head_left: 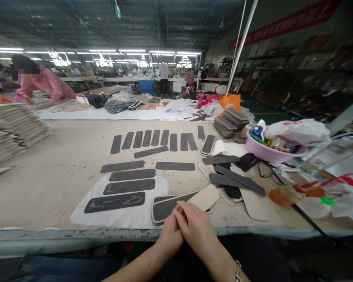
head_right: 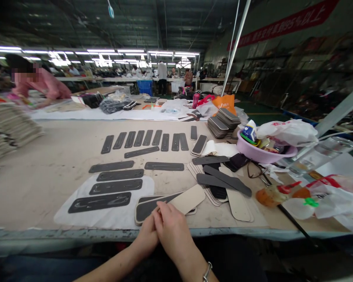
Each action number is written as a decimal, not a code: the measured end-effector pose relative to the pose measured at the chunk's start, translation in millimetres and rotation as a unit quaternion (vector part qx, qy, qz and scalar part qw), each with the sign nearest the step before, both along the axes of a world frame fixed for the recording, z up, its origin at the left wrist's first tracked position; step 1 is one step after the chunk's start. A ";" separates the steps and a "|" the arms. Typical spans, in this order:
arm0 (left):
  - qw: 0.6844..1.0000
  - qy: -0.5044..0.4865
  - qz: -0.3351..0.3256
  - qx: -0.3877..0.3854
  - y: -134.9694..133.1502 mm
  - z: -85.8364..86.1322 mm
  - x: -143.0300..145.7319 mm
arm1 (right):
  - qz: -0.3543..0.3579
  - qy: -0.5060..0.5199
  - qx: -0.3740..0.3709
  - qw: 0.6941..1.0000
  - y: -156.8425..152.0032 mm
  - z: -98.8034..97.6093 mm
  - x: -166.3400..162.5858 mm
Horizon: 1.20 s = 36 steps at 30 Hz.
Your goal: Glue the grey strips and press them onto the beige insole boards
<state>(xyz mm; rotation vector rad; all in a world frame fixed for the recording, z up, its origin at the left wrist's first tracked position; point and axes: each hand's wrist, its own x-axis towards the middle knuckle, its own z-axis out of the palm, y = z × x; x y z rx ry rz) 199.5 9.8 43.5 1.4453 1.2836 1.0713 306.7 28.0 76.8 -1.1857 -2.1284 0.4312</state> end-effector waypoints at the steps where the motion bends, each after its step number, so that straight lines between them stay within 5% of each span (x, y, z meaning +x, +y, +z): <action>1: 1.000 -0.008 0.016 -0.014 2.6 -2.7 -7.7 | 0.019 0.012 -0.006 1.000 1.4 0.7 -2.4; 5: 0.993 -0.010 0.088 -0.075 13.6 -9.6 -44.9 | 0.047 -0.037 0.001 0.998 14.3 -8.0 18.3; 12: 0.981 0.031 0.170 -0.087 24.4 -14.8 -88.3 | 0.073 -0.208 -0.046 0.974 47.8 -50.7 69.7; 20: 0.964 0.242 0.098 -0.044 23.3 -13.1 -99.6 | 0.143 -0.255 -0.078 0.953 81.6 -57.3 57.9; 29: 0.891 0.449 0.023 0.066 25.4 6.3 -109.5 | 0.138 -0.253 -0.086 0.954 94.0 -74.3 54.9; 32: 0.882 0.454 0.048 0.116 44.7 12.1 -151.4 | 0.136 -0.259 -0.060 0.954 90.4 -73.8 58.1; 36: 0.834 0.524 0.145 0.088 85.6 16.0 -251.2 | 0.122 -0.243 0.039 0.962 82.1 -74.4 74.2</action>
